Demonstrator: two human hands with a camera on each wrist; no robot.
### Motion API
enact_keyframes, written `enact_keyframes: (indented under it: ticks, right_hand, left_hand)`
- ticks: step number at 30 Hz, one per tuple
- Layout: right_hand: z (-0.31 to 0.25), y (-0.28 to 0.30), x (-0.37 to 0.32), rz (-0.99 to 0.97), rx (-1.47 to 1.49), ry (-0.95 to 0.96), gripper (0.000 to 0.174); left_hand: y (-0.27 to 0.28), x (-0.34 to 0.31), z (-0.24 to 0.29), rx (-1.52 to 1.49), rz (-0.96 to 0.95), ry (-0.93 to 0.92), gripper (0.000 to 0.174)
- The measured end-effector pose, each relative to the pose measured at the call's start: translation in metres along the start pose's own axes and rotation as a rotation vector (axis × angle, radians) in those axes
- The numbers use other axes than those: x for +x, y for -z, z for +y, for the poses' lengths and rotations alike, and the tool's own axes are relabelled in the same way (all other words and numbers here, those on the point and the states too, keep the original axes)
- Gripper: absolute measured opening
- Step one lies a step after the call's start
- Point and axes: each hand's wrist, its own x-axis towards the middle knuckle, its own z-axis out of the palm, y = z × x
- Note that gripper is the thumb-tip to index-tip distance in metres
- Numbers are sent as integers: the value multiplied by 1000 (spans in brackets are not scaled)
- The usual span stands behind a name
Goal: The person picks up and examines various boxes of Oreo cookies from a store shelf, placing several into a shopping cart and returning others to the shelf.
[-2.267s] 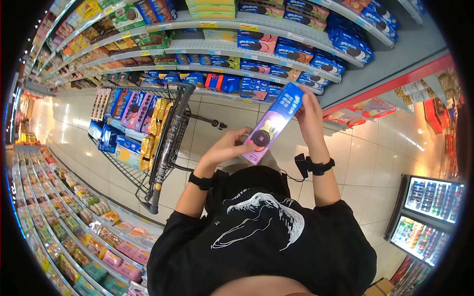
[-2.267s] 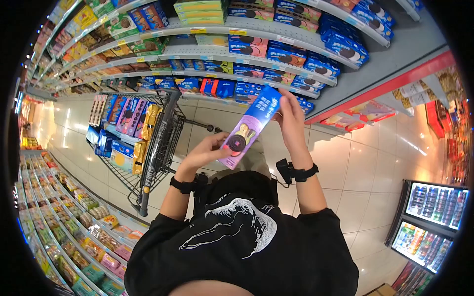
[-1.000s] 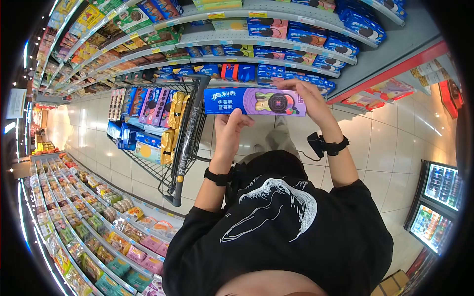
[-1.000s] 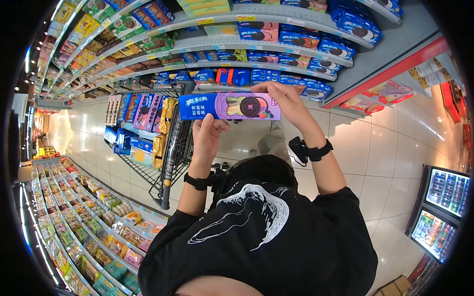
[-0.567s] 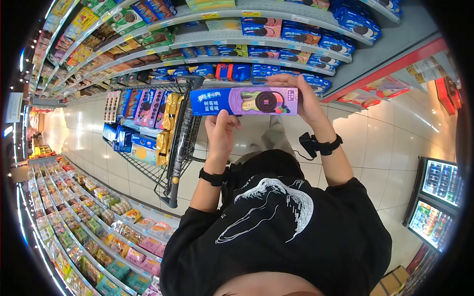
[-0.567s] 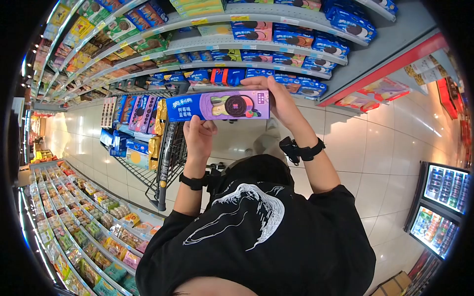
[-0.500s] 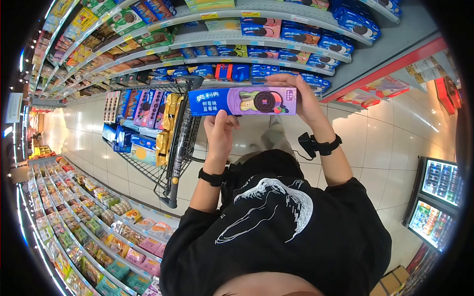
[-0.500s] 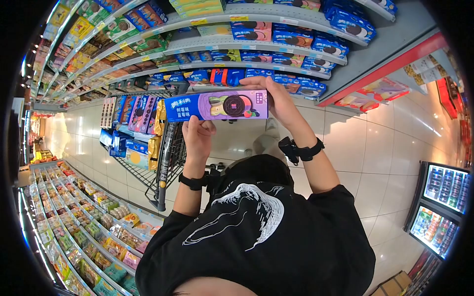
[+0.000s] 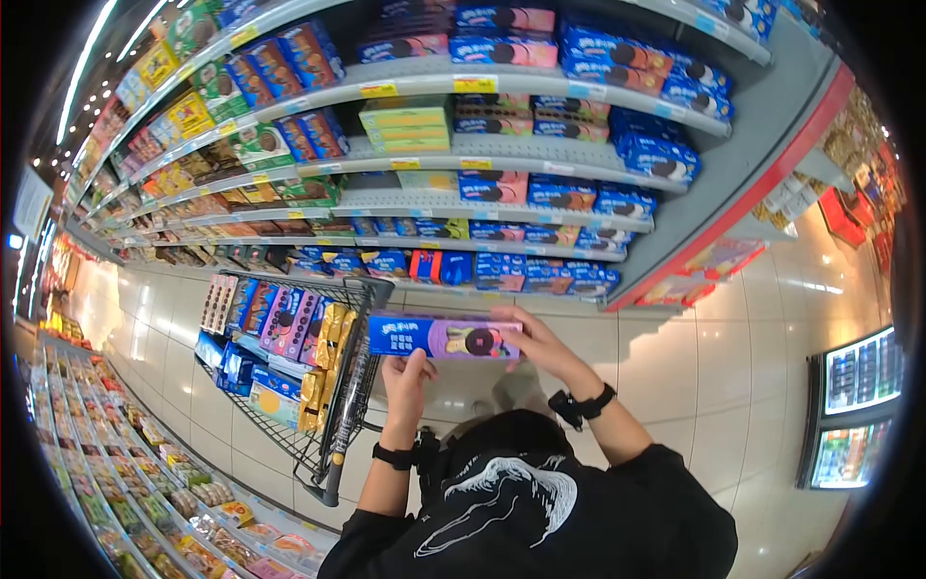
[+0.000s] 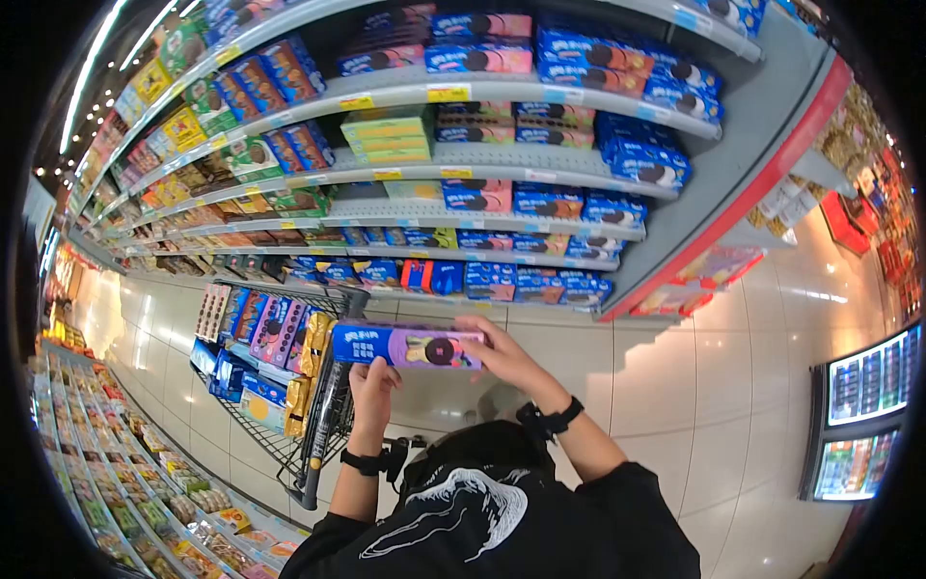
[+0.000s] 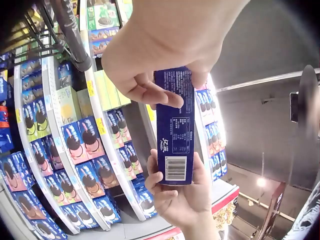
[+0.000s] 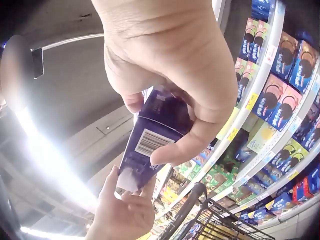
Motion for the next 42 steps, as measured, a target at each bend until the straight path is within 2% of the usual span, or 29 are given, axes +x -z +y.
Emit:
enact_keyframes:
  ticks: [1, 5, 11, 14, 22, 24, 26, 27, 30, 31, 33, 34, 37, 39, 40, 42]
  right_hand:
    - [4, -2, 1, 4, 4, 7, 43]
    - [13, -9, -3, 35, -32, -7, 42]
    - [17, -12, -3, 11, 55, -49, 38]
    - [13, -15, -2, 12, 36, -48, 36]
    - [11, -5, 7, 19, -7, -27, 35]
    - [18, -1, 11, 30, -33, -40, 36]
    - [25, 2, 16, 32, -108, 133, 42]
    - [20, -2, 13, 34, -101, 118, 42]
    - [6, -10, 6, 26, -45, 72, 59]
    - [7, -10, 5, 34, -34, 49, 59]
    - [9, -16, -1, 96, -56, 131, 61]
    - [13, -15, -3, 95, -61, 136, 56]
    - [15, -17, -8, 115, 38, 77, 49]
    - [16, -18, -9, 96, 74, 88, 44]
    - [18, -18, -8, 81, 52, 105, 44]
    - [20, -18, -9, 59, 31, 116, 44]
  left_hand:
    - [5, -2, -1, 27, -32, 39, 16]
    - [4, -9, 0, -6, 47, 67, 15]
    - [8, -13, -1, -4, 81, 51, 14]
    - [15, -11, -2, 19, 38, 32, 16]
    - [4, -3, 0, 21, 73, 59, 22]
    - [1, -3, -1, 8, 89, 71, 20]
    - [-1, -2, 0, 23, 98, 31, 21]
    - [0, -2, 0, 27, 104, 46, 21]
    - [1, 2, -2, 13, 105, 75, 22]
    - [2, 4, -4, 9, 95, 68, 22]
    - [6, -3, -8, 6, 83, 66, 22]
    - [7, -6, -10, 13, 92, 92, 22]
    - [12, -12, -13, -15, 46, 76, 27]
    - [19, -11, -16, -96, -22, 89, 43]
    - [21, -13, -17, -95, -18, 85, 43]
    - [24, -19, -17, -98, -27, 106, 55]
